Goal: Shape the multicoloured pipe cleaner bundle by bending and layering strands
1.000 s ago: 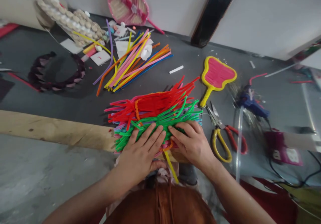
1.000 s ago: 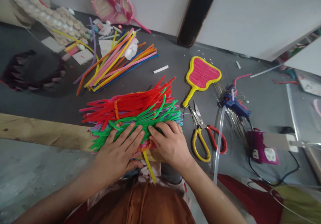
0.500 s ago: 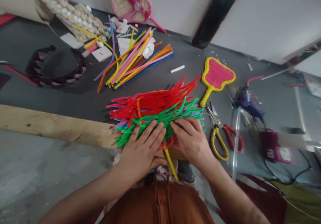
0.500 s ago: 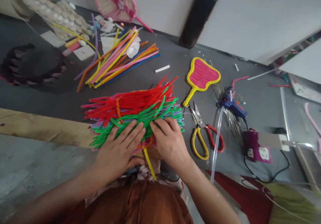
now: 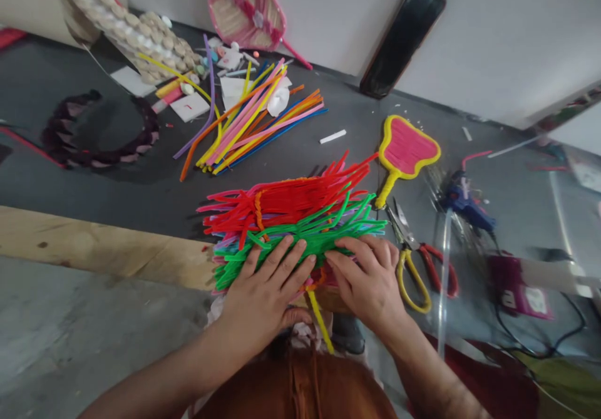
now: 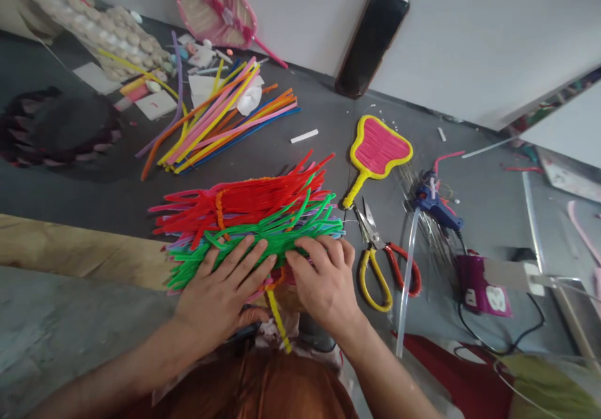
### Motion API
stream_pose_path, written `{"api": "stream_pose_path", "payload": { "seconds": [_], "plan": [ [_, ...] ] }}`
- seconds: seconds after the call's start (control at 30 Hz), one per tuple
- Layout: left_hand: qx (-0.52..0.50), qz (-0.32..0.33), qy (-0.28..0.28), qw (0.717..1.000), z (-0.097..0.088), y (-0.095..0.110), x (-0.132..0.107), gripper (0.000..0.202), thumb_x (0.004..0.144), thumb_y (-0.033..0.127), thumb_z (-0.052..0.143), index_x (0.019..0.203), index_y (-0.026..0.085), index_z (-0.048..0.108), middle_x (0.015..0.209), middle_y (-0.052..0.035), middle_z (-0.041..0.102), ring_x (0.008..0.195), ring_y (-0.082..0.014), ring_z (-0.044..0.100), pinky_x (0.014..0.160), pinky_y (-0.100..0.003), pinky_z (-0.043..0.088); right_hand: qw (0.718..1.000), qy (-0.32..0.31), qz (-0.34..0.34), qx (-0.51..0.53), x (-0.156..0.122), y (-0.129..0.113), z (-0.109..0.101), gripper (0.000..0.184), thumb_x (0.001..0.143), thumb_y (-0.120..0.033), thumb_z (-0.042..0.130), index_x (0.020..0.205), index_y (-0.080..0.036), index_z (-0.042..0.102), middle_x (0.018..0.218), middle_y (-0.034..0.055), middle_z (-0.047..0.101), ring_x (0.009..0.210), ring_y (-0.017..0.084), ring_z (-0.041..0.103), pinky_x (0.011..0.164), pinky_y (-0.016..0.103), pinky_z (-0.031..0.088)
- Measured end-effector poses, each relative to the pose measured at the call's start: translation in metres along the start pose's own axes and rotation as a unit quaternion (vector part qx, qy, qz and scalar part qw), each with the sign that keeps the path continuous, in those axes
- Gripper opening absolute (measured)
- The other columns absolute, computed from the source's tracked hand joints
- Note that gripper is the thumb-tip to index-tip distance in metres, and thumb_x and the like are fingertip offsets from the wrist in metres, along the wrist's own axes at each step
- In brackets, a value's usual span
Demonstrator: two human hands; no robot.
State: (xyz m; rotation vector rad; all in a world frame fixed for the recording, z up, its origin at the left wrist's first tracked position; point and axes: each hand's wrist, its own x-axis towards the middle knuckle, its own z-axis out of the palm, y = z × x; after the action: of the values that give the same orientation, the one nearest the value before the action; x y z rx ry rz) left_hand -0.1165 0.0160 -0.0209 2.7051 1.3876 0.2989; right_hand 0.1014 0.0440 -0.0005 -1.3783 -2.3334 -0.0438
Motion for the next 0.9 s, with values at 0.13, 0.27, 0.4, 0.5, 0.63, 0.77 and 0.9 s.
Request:
{"api": "stream_pose_path", "payload": {
  "seconds": [0.13,0.27,0.4,0.5,0.63,0.77,0.9],
  "plan": [
    [0.003,-0.002,-0.018,1.0,-0.0007,-0.0001,-0.0005,0.07,0.091,0.072,0.038,0.149,0.032,0.042,0.159,-0.0016,0.038,0.147,-0.0272,0.033,0.116,-0.052,0.023,1.0,-0.013,0.012,0.003,-0.0007,-0.0022,-0.0021,0.014,0.092,-0.019,0.06,0.098,-0.027,0.07,0.095,0.0019,0.073,0.095,0.024,0.055,0.089,0.045,0.034],
    [0.007,-0.002,-0.025,1.0,-0.0012,-0.0002,-0.0013,0.07,0.092,0.071,0.037,0.15,0.033,0.041,0.159,-0.0009,0.038,0.147,-0.0266,0.032,0.116,-0.052,0.022,1.0,-0.011,0.021,0.012,-0.0014,-0.0023,-0.0007,0.014,0.094,-0.02,0.059,0.097,-0.028,0.07,0.094,0.0006,0.074,0.094,0.024,0.054,0.09,0.046,0.031],
    [0.013,0.0,-0.015,1.0,-0.0008,-0.0002,-0.0008,0.068,0.093,0.071,0.031,0.148,0.032,0.044,0.159,-0.0005,0.038,0.147,-0.0257,0.032,0.116,-0.052,0.021,0.999,-0.004,0.033,0.015,-0.0003,-0.0027,0.0019,0.012,0.095,-0.021,0.059,0.096,-0.027,0.07,0.096,-0.0004,0.076,0.094,0.024,0.054,0.09,0.047,0.03],
    [0.02,0.006,-0.017,1.0,-0.0018,-0.0003,0.0008,0.067,0.094,0.07,0.029,0.147,0.032,0.045,0.158,-0.0002,0.039,0.146,-0.0253,0.033,0.116,-0.052,0.022,0.999,-0.004,0.039,0.014,0.0011,-0.0034,0.0041,0.012,0.096,-0.022,0.058,0.096,-0.027,0.07,0.096,-0.0006,0.076,0.093,0.023,0.054,0.091,0.046,0.03],
    [0.028,0.005,-0.029,0.999,-0.003,-0.0001,0.0011,0.07,0.092,0.073,0.033,0.148,0.032,0.043,0.158,-0.0003,0.039,0.147,-0.0257,0.032,0.116,-0.051,0.023,0.999,-0.003,0.052,0.004,0.0025,-0.0054,0.0062,0.011,0.096,-0.024,0.059,0.095,-0.026,0.07,0.095,-0.0012,0.076,0.093,0.023,0.054,0.091,0.045,0.03],
    [0.016,0.001,-0.046,0.999,-0.0019,-0.0001,-0.0007,0.072,0.091,0.073,0.036,0.15,0.032,0.039,0.16,-0.0014,0.036,0.148,-0.0265,0.03,0.118,-0.052,0.019,0.998,-0.004,0.059,0.001,0.004,-0.007,0.0063,0.011,0.095,-0.024,0.06,0.093,-0.026,0.071,0.094,-0.0013,0.075,0.092,0.023,0.054,0.091,0.044,0.03],
    [0.011,-0.001,-0.051,0.999,-0.0017,-0.0006,-0.0006,0.074,0.089,0.073,0.041,0.151,0.032,0.038,0.16,-0.0013,0.036,0.148,-0.027,0.03,0.118,-0.051,0.021,0.998,-0.009,0.061,-0.011,0.0046,-0.0064,0.0071,0.011,0.094,-0.026,0.062,0.093,-0.028,0.072,0.094,-0.001,0.075,0.092,0.022,0.055,0.092,0.045,0.03]
  ]
}}
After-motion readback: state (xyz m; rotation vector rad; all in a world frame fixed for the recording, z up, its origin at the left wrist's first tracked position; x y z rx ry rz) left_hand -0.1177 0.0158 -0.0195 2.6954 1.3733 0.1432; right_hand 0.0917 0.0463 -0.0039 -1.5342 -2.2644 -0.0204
